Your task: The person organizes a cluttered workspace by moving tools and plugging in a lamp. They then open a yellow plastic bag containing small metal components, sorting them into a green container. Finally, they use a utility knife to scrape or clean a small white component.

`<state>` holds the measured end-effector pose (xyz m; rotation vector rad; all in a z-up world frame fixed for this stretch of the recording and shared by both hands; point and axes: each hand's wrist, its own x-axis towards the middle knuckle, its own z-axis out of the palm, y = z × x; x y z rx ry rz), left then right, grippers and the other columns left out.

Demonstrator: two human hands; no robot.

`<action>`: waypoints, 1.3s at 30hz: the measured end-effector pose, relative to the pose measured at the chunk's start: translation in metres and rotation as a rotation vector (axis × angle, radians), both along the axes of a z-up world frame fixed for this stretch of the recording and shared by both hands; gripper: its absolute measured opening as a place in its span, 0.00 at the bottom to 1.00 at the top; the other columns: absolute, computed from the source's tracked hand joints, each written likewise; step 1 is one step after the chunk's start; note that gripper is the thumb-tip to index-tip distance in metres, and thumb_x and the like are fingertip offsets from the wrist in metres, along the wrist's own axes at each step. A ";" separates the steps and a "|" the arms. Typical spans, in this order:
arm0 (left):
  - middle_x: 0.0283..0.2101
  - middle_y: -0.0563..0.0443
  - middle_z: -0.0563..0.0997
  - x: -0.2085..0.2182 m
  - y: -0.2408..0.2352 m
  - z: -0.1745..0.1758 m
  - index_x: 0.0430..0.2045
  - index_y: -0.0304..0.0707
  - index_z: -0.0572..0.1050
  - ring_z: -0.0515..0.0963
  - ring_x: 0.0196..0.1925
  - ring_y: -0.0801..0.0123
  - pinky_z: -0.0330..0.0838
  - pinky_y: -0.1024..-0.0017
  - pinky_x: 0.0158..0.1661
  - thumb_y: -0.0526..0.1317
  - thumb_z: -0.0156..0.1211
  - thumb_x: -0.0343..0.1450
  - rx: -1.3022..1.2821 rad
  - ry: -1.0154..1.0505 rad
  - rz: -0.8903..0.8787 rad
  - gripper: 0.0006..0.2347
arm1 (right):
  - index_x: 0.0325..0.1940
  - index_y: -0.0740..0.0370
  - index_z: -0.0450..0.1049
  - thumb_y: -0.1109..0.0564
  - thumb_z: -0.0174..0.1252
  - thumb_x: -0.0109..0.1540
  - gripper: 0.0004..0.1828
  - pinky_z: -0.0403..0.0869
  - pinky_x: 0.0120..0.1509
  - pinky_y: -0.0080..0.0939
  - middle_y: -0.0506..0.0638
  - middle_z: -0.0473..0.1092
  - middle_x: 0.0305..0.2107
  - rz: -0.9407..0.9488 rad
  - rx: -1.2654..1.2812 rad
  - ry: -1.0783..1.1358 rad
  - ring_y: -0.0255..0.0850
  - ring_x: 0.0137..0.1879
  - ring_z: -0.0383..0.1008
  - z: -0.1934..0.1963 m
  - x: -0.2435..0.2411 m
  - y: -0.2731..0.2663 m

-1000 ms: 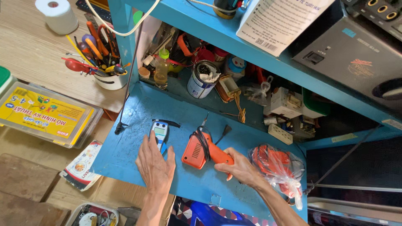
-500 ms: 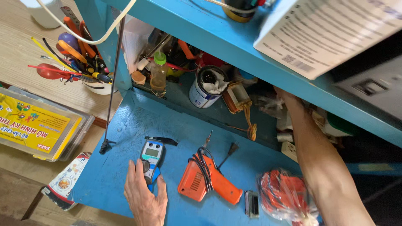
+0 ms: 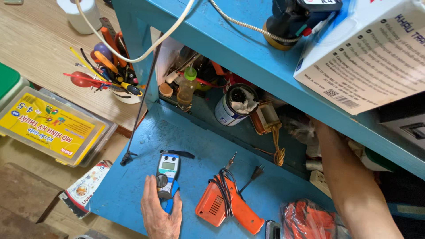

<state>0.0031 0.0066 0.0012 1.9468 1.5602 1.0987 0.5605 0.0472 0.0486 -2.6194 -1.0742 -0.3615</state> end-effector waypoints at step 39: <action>0.63 0.31 0.70 0.000 -0.004 0.029 0.66 0.27 0.60 0.70 0.65 0.42 0.64 0.50 0.62 0.39 0.66 0.68 -0.010 0.034 -0.042 0.31 | 0.49 0.67 0.77 0.50 0.51 0.72 0.17 0.73 0.45 0.57 0.64 0.76 0.39 -0.050 -0.026 0.020 0.57 0.41 0.76 0.040 -0.001 -0.024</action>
